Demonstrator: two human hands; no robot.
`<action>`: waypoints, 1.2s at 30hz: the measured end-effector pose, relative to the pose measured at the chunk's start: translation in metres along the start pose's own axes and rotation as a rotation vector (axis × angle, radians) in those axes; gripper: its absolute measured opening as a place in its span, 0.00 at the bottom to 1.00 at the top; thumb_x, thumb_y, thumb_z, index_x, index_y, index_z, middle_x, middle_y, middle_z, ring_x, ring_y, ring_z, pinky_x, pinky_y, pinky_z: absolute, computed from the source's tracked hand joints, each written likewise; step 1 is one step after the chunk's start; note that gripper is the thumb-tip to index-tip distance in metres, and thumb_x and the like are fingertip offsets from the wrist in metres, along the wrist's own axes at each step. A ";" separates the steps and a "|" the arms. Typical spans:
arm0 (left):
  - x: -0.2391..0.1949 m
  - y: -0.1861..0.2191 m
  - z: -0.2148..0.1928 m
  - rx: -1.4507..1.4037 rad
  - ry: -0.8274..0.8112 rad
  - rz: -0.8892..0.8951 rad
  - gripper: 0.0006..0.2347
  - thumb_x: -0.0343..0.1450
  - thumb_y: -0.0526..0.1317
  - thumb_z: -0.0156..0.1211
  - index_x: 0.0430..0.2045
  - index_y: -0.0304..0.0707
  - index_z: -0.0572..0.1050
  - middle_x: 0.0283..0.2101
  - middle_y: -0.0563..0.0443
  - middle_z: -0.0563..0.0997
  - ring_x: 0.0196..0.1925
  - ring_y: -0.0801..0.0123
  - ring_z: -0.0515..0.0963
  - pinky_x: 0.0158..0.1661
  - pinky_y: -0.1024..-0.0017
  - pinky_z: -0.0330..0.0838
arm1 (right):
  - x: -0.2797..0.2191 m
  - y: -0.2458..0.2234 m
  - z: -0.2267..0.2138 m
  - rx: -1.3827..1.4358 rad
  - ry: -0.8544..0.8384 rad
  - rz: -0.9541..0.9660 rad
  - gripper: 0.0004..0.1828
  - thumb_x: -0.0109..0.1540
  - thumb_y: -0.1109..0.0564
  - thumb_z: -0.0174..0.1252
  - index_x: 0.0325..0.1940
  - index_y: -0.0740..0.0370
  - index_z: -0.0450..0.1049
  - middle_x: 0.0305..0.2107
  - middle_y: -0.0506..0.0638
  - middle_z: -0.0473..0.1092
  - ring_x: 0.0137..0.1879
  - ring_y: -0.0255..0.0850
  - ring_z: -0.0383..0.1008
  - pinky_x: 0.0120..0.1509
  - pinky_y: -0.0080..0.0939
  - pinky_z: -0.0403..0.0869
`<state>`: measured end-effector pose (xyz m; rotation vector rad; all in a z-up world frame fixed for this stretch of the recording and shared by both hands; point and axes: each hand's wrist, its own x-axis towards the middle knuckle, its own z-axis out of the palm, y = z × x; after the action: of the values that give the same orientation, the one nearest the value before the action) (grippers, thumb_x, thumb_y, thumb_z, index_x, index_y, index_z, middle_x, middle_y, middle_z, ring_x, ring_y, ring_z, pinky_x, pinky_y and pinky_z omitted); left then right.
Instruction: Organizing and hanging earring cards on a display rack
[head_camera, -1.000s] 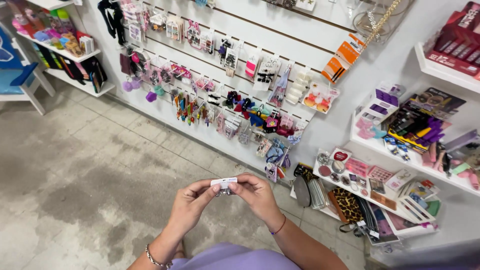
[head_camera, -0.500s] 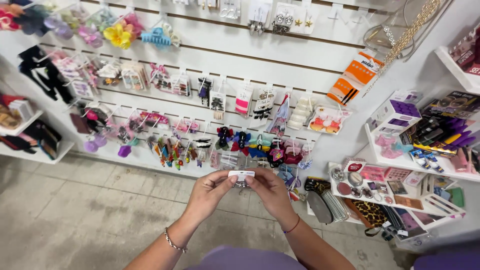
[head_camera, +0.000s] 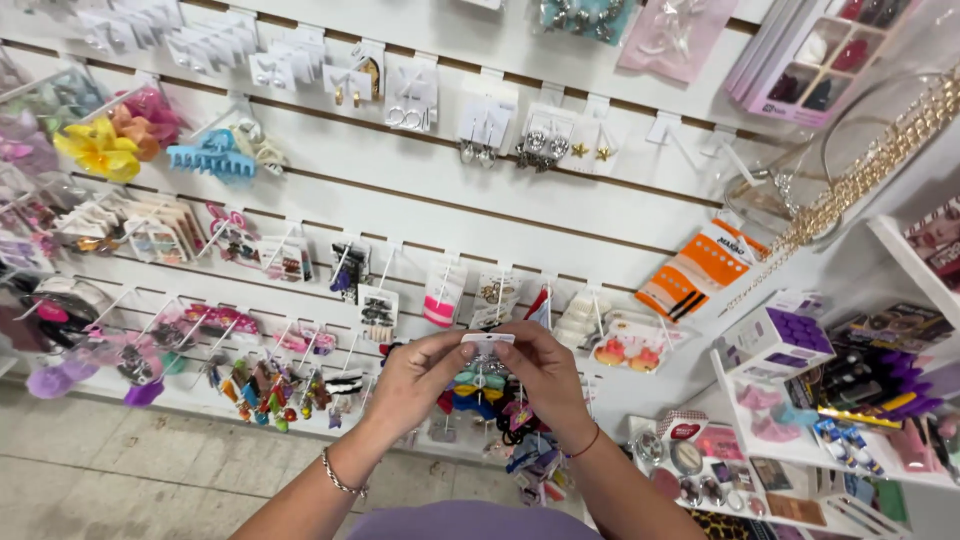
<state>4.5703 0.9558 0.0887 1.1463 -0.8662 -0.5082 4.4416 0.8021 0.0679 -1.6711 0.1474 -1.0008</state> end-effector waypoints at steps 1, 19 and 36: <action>0.013 -0.001 0.001 -0.006 0.000 0.003 0.09 0.70 0.37 0.67 0.42 0.37 0.86 0.34 0.44 0.89 0.40 0.76 0.77 0.43 0.64 0.79 | 0.014 0.007 -0.003 -0.006 -0.002 -0.002 0.08 0.63 0.63 0.64 0.46 0.68 0.81 0.38 0.55 0.76 0.47 0.36 0.73 0.53 0.41 0.73; 0.159 0.028 0.026 -0.027 -0.245 0.072 0.11 0.71 0.39 0.67 0.44 0.34 0.84 0.36 0.38 0.88 0.45 0.65 0.83 0.45 0.60 0.80 | 0.116 -0.008 -0.034 -0.181 0.384 -0.165 0.07 0.63 0.63 0.65 0.46 0.64 0.80 0.42 0.57 0.77 0.48 0.38 0.76 0.55 0.42 0.74; 0.209 0.056 0.108 -0.195 -0.158 0.231 0.08 0.74 0.40 0.63 0.44 0.41 0.84 0.25 0.57 0.83 0.32 0.86 0.71 0.33 0.81 0.71 | 0.185 -0.043 -0.087 -0.112 0.676 -0.327 0.15 0.62 0.63 0.69 0.52 0.68 0.78 0.34 0.49 0.73 0.34 0.31 0.77 0.37 0.34 0.82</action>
<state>4.6012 0.7597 0.2263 0.8240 -1.0470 -0.4848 4.4836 0.6495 0.2042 -1.4191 0.3879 -1.8125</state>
